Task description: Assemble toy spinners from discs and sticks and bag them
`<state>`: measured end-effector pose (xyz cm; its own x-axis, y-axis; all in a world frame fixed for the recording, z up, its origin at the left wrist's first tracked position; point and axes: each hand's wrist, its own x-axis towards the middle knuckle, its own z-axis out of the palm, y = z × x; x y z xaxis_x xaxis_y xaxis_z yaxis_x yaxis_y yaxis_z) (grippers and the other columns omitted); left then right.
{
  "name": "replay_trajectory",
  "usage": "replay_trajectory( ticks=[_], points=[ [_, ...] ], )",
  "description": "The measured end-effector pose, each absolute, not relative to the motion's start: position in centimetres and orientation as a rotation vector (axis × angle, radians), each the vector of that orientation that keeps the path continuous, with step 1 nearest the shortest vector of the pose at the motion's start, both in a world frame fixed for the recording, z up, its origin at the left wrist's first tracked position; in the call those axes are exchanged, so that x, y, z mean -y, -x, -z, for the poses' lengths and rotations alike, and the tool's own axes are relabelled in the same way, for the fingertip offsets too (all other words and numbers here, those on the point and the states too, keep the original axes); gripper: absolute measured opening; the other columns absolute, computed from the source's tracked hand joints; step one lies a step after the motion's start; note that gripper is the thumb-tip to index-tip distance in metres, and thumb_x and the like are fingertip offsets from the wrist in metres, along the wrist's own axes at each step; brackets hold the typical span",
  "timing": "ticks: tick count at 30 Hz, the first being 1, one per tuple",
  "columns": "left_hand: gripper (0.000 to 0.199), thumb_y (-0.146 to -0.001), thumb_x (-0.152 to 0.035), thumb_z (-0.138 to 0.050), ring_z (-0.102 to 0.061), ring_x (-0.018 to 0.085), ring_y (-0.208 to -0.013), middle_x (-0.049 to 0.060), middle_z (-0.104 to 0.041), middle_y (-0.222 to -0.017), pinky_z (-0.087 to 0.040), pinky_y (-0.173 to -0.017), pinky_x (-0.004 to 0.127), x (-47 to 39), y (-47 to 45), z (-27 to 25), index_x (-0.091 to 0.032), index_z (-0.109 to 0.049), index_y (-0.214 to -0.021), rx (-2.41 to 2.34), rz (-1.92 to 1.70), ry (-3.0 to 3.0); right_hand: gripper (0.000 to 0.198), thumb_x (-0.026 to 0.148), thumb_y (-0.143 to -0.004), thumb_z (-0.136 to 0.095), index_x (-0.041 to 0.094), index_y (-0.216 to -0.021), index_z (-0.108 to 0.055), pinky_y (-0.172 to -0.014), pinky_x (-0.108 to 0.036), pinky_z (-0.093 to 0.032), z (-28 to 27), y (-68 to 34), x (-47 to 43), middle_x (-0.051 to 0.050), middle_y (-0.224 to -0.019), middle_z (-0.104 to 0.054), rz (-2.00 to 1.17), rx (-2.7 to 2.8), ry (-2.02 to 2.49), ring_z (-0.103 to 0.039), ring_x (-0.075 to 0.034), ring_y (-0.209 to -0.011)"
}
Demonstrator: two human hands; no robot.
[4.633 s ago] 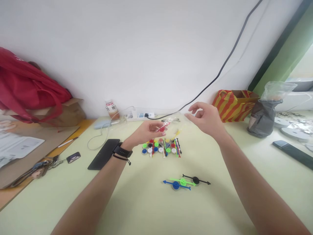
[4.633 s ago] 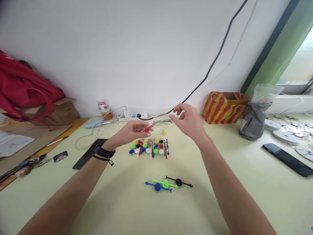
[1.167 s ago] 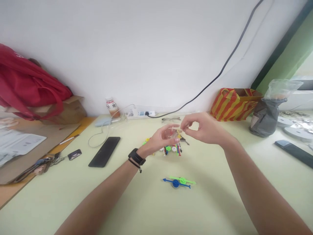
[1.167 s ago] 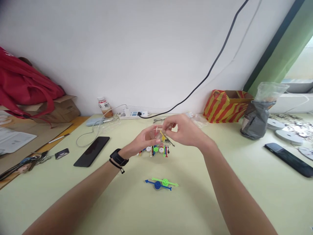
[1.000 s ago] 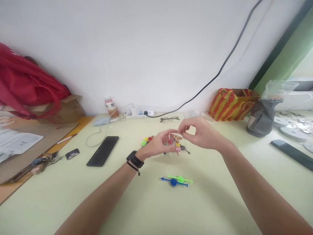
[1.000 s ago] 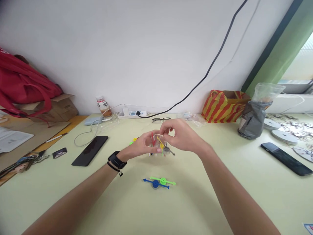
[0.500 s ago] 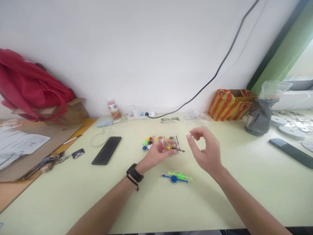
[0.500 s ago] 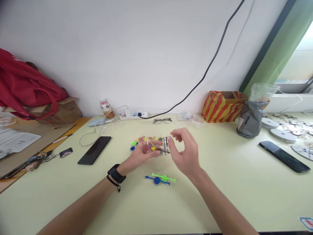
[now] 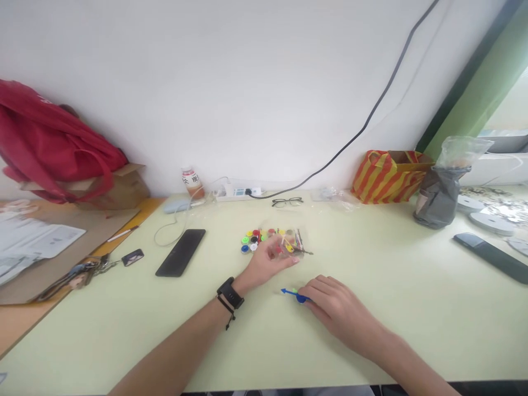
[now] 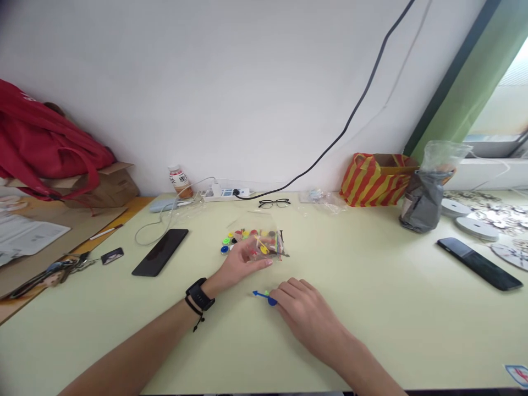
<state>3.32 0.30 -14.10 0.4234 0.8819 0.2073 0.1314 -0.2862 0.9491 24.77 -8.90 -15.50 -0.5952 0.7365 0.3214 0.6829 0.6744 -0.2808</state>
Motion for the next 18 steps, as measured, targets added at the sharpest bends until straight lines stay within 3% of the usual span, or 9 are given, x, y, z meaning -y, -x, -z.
replay_trajectory(
  ticks=[2,5,9,14,18],
  points=[
    [0.052,-0.08,-0.045,-0.085,-0.069,0.022,-0.092,0.008,-0.075,-0.108,-0.057,-0.081,0.033,-0.2,-3.4,14.5,-0.017,-0.071,-0.122,-0.87,-0.923,-1.708,0.02,0.016,-0.105,-0.05,0.022,-0.112,-0.068,-0.077,-0.037,-0.051,15.5,-25.5,8.5,-0.006,-0.098,-0.073,-0.213,2.461,1.118,-0.067,-0.023,-0.087],
    [0.05,-0.085,-0.05,-0.079,-0.069,0.02,-0.077,0.007,-0.075,-0.093,-0.056,-0.064,0.028,-0.2,-3.4,15.0,-0.017,-0.07,-0.121,-0.906,-0.845,-1.682,0.023,0.017,-0.106,-0.047,0.022,-0.108,-0.069,-0.078,-0.037,-0.052,15.6,-26.4,8.0,-0.006,-0.096,-0.074,-0.247,2.423,1.126,-0.069,-0.023,-0.087],
    [0.063,-0.086,-0.054,-0.076,-0.067,0.018,-0.064,0.005,-0.071,-0.078,-0.048,-0.046,0.022,-0.3,-3.3,15.1,-0.015,-0.059,-0.133,-0.988,-0.773,-1.586,0.027,0.016,-0.106,-0.045,0.022,-0.099,-0.071,-0.076,-0.037,-0.054,14.9,-26.8,7.6,-0.008,-0.096,-0.073,-0.263,2.38,1.112,-0.069,-0.023,-0.087],
    [0.047,-0.086,-0.051,-0.077,-0.058,0.012,-0.06,0.001,-0.064,-0.075,-0.048,-0.052,0.022,-0.4,-3.3,15.0,-0.015,-0.068,-0.115,-0.863,-0.826,-1.69,0.027,0.022,-0.107,-0.046,0.025,-0.111,-0.073,-0.072,-0.033,-0.057,10.7,-27.2,7.4,-0.008,-0.097,-0.072,-0.503,2.19,1.047,-0.07,-0.021,-0.083],
    [0.047,-0.084,-0.052,-0.08,-0.041,0.009,-0.05,-0.006,-0.047,-0.059,-0.043,-0.047,0.022,-0.6,-3.3,15.5,-0.016,-0.07,-0.113,-0.877,-0.838,-1.709,0.02,0.029,-0.102,-0.058,0.028,-0.117,-0.072,-0.077,-0.036,-0.059,6.2,-28.2,6.2,-0.007,-0.101,-0.075,-0.332,1.926,1.115,-0.072,-0.024,-0.087]
  ],
)
